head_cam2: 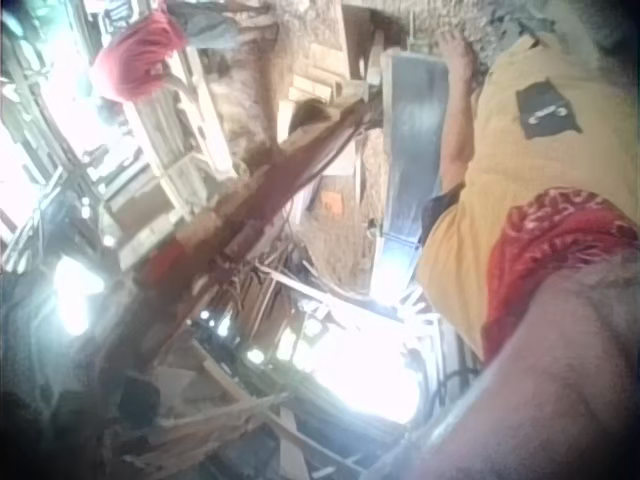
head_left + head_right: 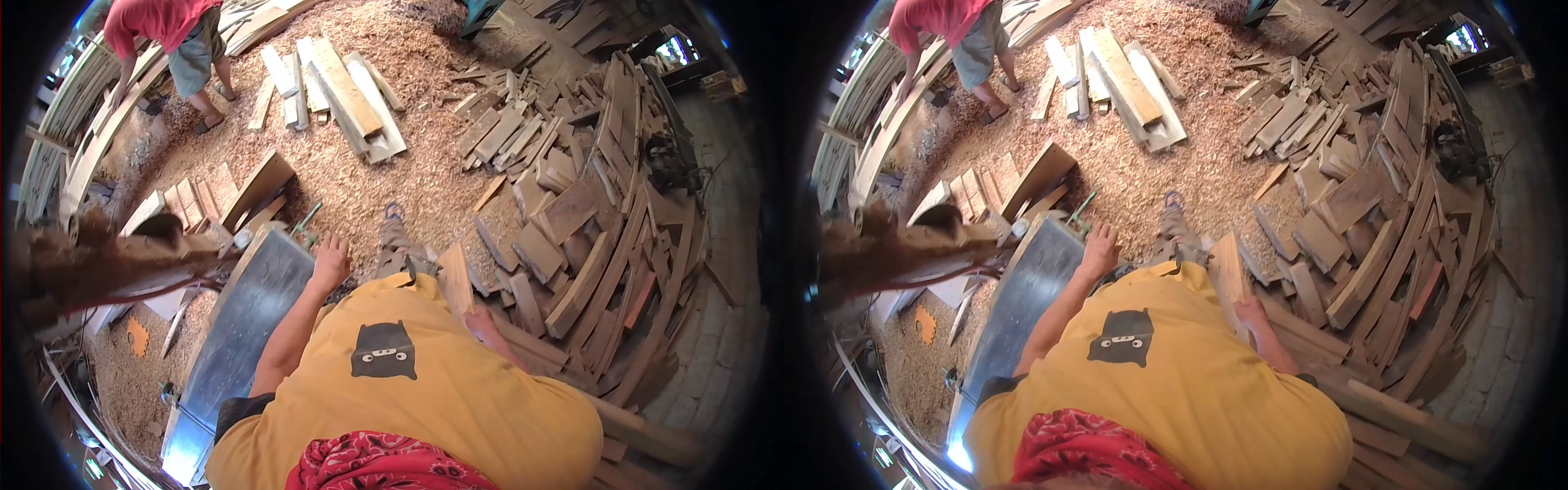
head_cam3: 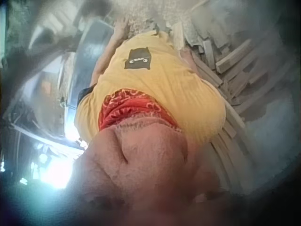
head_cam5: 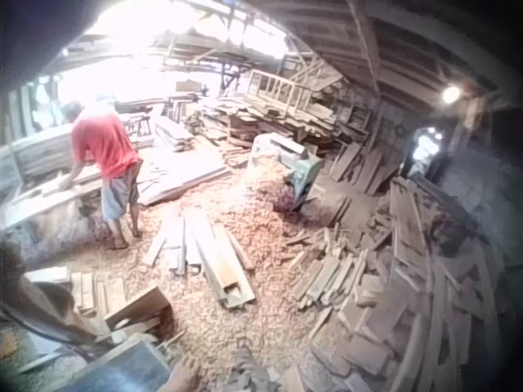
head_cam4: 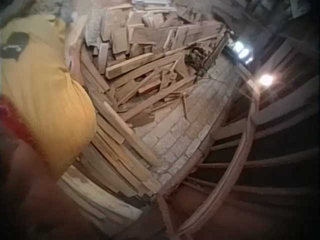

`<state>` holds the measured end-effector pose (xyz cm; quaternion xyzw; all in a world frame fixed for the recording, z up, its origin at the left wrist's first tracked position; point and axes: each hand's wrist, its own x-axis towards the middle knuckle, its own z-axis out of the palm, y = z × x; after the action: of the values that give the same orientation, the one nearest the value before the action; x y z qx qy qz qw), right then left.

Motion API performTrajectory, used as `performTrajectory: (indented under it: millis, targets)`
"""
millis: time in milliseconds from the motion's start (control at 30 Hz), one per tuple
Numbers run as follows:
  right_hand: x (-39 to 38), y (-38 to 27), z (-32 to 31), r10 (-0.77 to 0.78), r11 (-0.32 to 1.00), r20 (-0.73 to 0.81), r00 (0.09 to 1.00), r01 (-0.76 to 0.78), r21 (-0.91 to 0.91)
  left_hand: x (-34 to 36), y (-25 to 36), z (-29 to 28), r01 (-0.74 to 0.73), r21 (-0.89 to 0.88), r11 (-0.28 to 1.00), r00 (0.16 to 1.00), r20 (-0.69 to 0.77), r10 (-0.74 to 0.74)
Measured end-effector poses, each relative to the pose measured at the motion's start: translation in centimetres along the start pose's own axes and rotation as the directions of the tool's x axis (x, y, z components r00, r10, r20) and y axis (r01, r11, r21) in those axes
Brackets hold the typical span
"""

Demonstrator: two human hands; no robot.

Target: The person planes the edge and face of a wooden board using a jointer machine and then carries the board across the workshop.

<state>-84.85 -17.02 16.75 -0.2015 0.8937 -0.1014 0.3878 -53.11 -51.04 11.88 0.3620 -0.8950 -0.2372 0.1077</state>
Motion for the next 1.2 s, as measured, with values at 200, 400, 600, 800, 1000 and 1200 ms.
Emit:
performTrajectory:
  millis: [200, 400, 600, 800, 1000, 1200]
  targets:
    - [10.3, -2.7, -6.1, -0.083, 0.995, 0.077, 0.994, 0.087, -0.041, 13.2, 0.5, 2.0, -0.024, -0.060, 0.998, 0.999, -0.023, 0.022]
    - [20.5, -2.8, -10.9, -0.169, 0.985, 0.146, 0.975, 0.165, 0.039, 26.6, -0.9, 3.3, 0.021, -0.062, 0.998, 0.999, 0.028, -0.020]
    - [26.3, -7.6, -17.3, 0.031, 0.999, 0.042, 0.999, -0.032, 0.024, 30.2, -5.2, 7.4, 0.267, -0.255, 0.929, 0.962, 0.014, -0.272]
    - [27.6, -12.4, -21.5, 0.106, 0.994, -0.174, 0.979, -0.108, 0.001, 31.0, -7.3, 11.4, 0.694, -0.257, 0.673, 0.707, 0.418, -0.570]
    - [29.4, -14.4, -20.0, 0.152, 0.988, -0.261, 0.953, -0.142, 0.057, 31.9, -13.2, 13.3, 0.473, 0.022, 0.881, 0.680, 0.626, -0.381]
    - [32.4, -13.3, -16.3, 0.217, 0.916, -0.181, 0.959, -0.136, 0.378, 44.3, -14.7, 10.5, 0.598, -0.197, 0.777, 0.756, 0.461, -0.465]
